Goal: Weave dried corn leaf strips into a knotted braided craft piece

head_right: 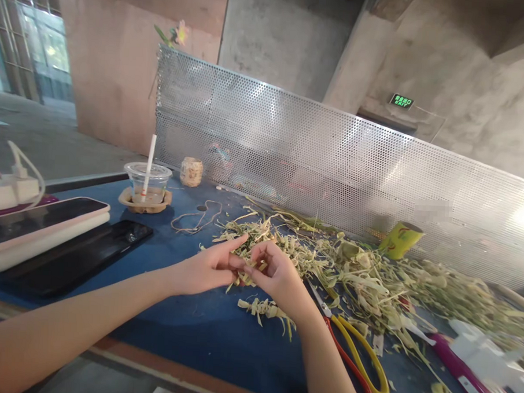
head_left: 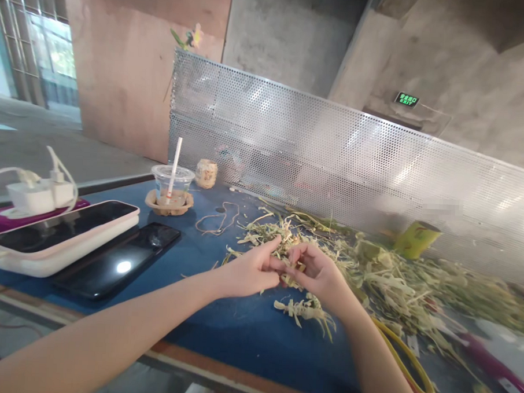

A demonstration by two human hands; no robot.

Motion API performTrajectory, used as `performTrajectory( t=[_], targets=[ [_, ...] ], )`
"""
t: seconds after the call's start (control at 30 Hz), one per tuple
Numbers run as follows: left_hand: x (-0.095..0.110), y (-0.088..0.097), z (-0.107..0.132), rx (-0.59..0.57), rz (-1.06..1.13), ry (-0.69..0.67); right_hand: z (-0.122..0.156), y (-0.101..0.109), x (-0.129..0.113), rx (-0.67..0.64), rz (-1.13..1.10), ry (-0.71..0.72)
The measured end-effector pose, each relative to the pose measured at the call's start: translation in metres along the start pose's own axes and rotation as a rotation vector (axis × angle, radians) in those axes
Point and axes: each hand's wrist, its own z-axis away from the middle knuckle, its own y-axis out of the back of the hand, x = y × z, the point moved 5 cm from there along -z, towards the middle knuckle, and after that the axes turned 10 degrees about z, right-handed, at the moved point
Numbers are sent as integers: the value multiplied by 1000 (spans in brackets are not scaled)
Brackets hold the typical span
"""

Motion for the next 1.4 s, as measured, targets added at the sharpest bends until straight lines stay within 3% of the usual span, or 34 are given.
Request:
performTrajectory(
  t=[0.13, 0.6, 0.87, 1.4],
  targets=[
    [3, -5, 2, -114, 21, -51, 1, 1, -5, -2, 33, 10],
    [8, -6, 3, -135, -94, -58, 2, 1, -3, 21, 113, 103],
    [13, -4, 3, -111, -98, -86, 3, 3, -16, 14, 142, 177],
    [22, -8, 10, -83, -389, -146, 3, 2, -16, -24, 21, 24]
  ],
)
